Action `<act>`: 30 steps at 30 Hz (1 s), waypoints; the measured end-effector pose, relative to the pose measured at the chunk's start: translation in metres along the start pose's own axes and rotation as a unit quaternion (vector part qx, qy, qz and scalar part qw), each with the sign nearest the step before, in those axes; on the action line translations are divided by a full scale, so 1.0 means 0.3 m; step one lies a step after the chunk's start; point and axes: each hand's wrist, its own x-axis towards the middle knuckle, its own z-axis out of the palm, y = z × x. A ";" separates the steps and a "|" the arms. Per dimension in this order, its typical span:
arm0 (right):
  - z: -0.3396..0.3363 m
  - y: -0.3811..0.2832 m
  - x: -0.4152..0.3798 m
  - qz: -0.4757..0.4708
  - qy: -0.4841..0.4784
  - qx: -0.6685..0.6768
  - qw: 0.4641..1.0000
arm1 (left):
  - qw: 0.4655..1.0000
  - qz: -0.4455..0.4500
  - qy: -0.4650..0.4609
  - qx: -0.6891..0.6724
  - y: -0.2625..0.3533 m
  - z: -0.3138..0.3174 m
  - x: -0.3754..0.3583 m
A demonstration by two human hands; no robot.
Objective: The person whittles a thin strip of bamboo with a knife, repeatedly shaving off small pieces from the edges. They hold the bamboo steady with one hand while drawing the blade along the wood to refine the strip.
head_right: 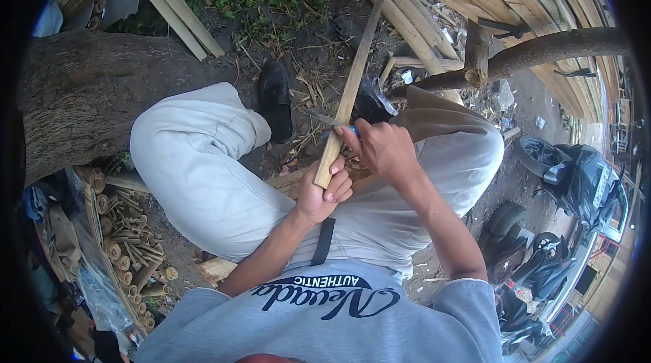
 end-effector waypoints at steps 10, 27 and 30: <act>0.015 0.194 0.196 0.037 0.046 -0.038 0.998 | 1.000 0.007 -0.003 0.009 0.012 0.010 0.007; 0.052 0.174 0.228 0.301 -0.010 0.402 0.865 | 0.955 -0.005 0.057 0.292 0.016 0.046 0.063; 0.060 0.155 0.211 0.253 -0.006 0.381 0.889 | 0.965 -0.001 0.166 0.203 0.040 -0.026 0.093</act>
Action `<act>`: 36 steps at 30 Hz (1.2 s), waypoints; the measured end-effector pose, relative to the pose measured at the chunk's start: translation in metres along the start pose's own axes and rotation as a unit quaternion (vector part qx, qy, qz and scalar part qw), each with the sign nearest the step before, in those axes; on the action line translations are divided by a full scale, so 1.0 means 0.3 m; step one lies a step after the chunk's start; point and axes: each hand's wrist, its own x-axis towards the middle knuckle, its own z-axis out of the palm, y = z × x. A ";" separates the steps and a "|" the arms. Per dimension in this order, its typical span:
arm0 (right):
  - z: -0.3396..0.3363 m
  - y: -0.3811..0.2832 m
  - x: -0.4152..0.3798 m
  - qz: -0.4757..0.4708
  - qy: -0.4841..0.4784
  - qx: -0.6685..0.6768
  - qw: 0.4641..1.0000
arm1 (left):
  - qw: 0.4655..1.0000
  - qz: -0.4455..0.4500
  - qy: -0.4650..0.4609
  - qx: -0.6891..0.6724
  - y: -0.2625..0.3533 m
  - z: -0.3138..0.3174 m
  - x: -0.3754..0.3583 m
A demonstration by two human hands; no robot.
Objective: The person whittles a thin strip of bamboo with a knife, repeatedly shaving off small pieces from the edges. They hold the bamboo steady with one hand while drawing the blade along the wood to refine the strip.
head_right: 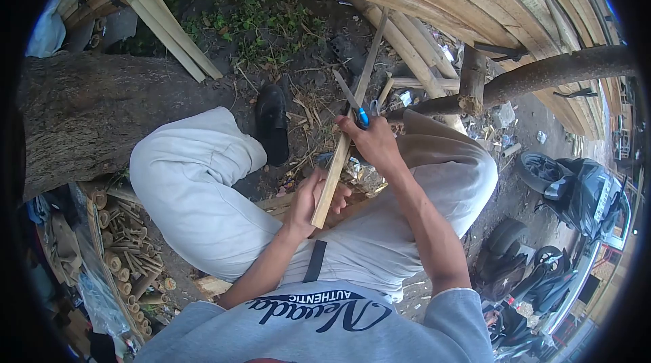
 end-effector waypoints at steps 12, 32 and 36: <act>-0.052 -0.039 -0.154 -0.072 -0.136 -0.032 0.988 | 0.993 -0.040 -0.058 0.096 0.090 0.040 -0.021; -0.077 0.055 -0.101 -0.235 0.035 -0.361 0.902 | 0.985 -0.056 -0.099 -0.129 0.072 0.056 -0.015; -0.066 0.053 -0.135 -0.294 -0.049 -0.307 0.904 | 0.973 -0.065 -0.133 -0.174 0.065 0.048 -0.009</act>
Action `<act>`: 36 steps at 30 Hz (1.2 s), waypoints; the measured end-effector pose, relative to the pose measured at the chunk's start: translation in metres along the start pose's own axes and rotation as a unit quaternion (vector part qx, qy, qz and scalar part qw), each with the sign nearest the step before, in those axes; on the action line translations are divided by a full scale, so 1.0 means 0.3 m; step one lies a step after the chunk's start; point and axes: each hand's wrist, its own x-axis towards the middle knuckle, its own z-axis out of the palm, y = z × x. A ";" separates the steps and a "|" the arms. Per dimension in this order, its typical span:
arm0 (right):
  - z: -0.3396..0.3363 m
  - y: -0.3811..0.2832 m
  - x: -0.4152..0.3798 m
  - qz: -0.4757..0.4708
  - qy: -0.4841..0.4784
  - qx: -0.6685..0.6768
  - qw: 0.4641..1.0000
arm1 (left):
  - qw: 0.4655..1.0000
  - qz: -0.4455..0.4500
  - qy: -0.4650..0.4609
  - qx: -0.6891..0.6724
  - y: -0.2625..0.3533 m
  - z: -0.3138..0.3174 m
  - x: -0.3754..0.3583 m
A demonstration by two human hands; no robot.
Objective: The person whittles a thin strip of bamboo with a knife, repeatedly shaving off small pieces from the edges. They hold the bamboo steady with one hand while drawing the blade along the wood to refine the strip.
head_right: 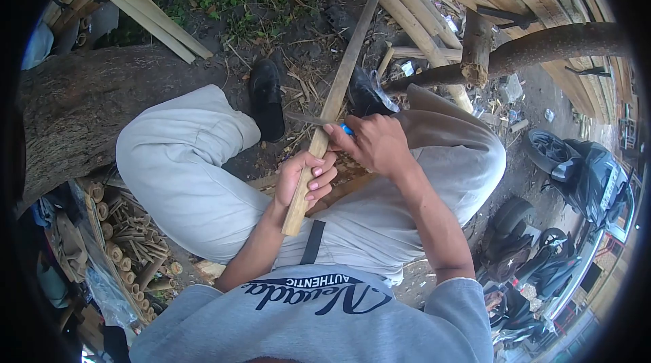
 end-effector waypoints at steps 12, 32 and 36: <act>-0.021 -0.010 0.031 0.061 0.022 -0.060 0.996 | 1.000 -0.002 0.001 -0.015 -0.002 -0.005 -0.007; -0.061 -0.001 0.074 0.073 -0.091 0.122 0.986 | 0.999 0.009 0.027 0.036 -0.025 -0.006 0.004; -0.042 0.006 0.072 0.041 -0.045 0.061 0.996 | 0.999 0.008 0.023 0.036 -0.013 -0.003 0.002</act>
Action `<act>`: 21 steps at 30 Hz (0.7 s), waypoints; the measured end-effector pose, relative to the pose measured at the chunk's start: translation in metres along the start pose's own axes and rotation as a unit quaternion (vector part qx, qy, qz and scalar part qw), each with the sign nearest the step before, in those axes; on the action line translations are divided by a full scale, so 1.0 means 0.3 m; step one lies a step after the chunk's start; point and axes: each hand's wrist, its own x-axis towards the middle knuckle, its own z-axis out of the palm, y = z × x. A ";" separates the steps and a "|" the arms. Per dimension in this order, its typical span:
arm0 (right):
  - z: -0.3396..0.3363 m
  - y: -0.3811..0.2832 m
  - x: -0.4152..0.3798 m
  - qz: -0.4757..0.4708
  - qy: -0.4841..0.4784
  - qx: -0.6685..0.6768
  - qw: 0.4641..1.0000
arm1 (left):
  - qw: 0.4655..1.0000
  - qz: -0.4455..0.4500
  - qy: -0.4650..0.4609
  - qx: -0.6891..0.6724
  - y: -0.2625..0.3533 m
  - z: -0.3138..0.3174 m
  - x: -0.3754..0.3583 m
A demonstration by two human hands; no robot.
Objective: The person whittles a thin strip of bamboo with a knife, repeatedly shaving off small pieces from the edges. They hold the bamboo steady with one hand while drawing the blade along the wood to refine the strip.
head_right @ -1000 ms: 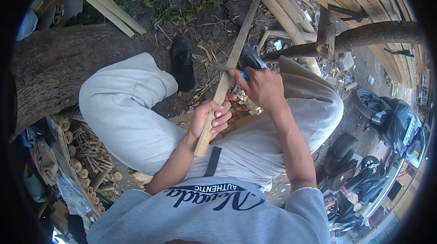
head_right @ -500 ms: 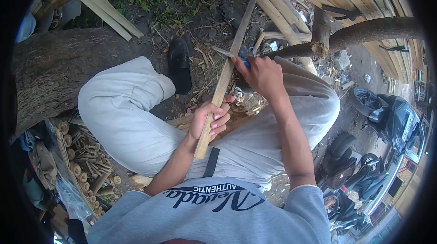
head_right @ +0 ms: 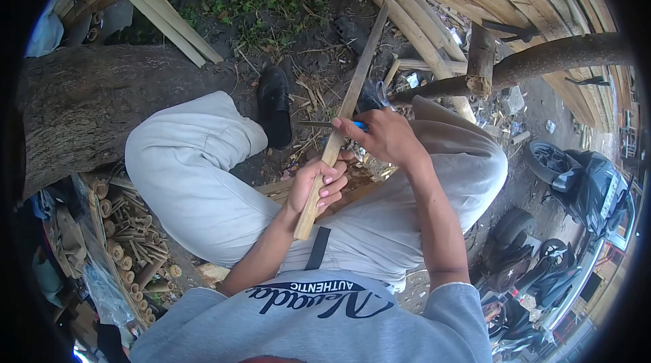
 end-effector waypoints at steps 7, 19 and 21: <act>-0.021 -0.029 -0.024 -0.008 -0.008 0.018 1.000 | 1.000 -0.002 0.014 0.017 0.003 0.015 -0.001; -0.032 -0.018 -0.018 0.002 0.032 -0.041 0.999 | 1.000 0.000 0.006 0.028 -0.003 0.002 0.009; -0.029 -0.021 -0.021 -0.018 0.042 -0.052 0.998 | 1.000 0.002 0.002 0.024 0.000 0.005 0.011</act>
